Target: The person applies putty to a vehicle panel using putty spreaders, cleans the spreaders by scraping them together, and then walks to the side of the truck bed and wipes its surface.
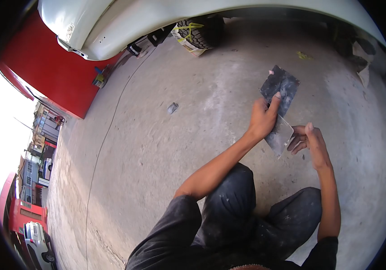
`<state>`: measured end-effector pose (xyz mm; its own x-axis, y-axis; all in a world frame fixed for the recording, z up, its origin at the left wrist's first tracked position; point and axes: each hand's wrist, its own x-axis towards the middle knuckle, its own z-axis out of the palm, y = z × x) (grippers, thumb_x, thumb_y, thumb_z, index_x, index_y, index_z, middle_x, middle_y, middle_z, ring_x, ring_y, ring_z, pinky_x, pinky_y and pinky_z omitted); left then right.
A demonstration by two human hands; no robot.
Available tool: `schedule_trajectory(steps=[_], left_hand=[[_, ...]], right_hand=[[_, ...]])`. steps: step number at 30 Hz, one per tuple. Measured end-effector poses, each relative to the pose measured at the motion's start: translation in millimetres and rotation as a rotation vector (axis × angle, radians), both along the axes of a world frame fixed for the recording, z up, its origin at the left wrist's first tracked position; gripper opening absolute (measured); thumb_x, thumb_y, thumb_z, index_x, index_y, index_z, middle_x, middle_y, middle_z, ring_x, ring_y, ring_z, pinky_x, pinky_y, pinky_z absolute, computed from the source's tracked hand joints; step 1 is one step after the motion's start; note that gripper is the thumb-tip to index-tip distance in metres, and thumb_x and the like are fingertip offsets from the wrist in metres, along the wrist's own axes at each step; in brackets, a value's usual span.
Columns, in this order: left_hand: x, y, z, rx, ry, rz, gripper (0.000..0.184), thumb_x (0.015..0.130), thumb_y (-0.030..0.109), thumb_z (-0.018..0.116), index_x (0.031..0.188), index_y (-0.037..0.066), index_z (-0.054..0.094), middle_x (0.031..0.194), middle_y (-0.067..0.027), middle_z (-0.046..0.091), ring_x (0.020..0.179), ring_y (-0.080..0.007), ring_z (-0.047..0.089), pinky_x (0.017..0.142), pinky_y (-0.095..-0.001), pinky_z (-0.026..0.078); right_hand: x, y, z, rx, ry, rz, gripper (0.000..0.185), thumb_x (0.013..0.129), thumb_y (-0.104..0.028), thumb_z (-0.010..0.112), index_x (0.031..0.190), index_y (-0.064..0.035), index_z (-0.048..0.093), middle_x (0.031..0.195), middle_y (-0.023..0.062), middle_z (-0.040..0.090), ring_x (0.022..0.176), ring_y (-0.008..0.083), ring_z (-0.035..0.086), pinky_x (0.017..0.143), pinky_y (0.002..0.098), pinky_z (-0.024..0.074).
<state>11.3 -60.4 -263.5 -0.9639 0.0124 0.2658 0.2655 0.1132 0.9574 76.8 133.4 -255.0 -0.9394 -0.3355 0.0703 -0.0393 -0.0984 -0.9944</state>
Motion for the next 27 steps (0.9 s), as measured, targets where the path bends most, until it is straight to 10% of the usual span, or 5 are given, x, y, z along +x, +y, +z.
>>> schedule_trajectory(steps=[5,8,12,18,27], left_hand=[[0.9,-3.1,-1.3,-0.173,-0.015,0.048,0.051,0.104,0.043,0.055,0.082,-0.001,0.065,0.068,0.0016,0.054,0.067,-0.0074,0.047,0.058,-0.0325,0.040],[-0.7,-3.7,-1.6,0.209,-0.169,-0.012,0.043,0.104,0.038,0.056,0.091,-0.002,0.066,0.074,-0.0022,0.060,0.070,-0.0095,0.054,0.061,-0.0324,0.045],[-4.2,-15.0,7.3,0.383,-0.226,-0.117,0.034,0.104,0.031,0.056,0.118,0.000,0.057,0.096,-0.0075,0.068,0.079,-0.0165,0.068,0.076,-0.0356,0.060],[-4.0,-14.3,9.1,0.445,-0.205,-0.160,0.023,0.099,0.017,0.061,0.113,-0.001,0.062,0.091,-0.0065,0.068,0.074,-0.0143,0.066,0.060,-0.0314,0.059],[-1.7,-19.4,8.5,0.469,-0.255,-0.105,0.030,0.096,0.021,0.068,0.116,0.000,0.058,0.101,-0.0071,0.067,0.084,-0.0164,0.067,0.069,-0.0342,0.060]], right_hand=[[8.9,-15.1,8.8,0.227,0.100,0.028,0.030,0.097,-0.026,0.067,0.096,0.0033,0.070,0.078,0.0033,0.066,0.069,0.0090,0.061,0.062,0.0264,0.0516],[8.1,-2.6,17.5,0.235,0.029,0.002,0.016,0.093,-0.011,0.067,0.097,0.0039,0.069,0.078,0.0007,0.065,0.068,0.0072,0.058,0.060,0.0257,0.0485],[3.3,10.3,5.2,0.070,-0.009,-0.147,0.014,0.093,-0.013,0.067,0.097,0.0008,0.070,0.081,-0.0013,0.066,0.067,0.0054,0.058,0.058,0.0232,0.0458],[0.2,17.2,8.4,-0.256,-0.082,-0.236,0.028,0.092,-0.020,0.072,0.113,-0.0026,0.065,0.092,0.0035,0.070,0.071,0.0085,0.064,0.053,0.0241,0.0492],[0.6,15.8,10.0,-0.324,-0.107,-0.293,0.035,0.092,-0.026,0.075,0.116,-0.0041,0.063,0.096,0.0038,0.070,0.073,0.0105,0.067,0.051,0.0244,0.0489]])
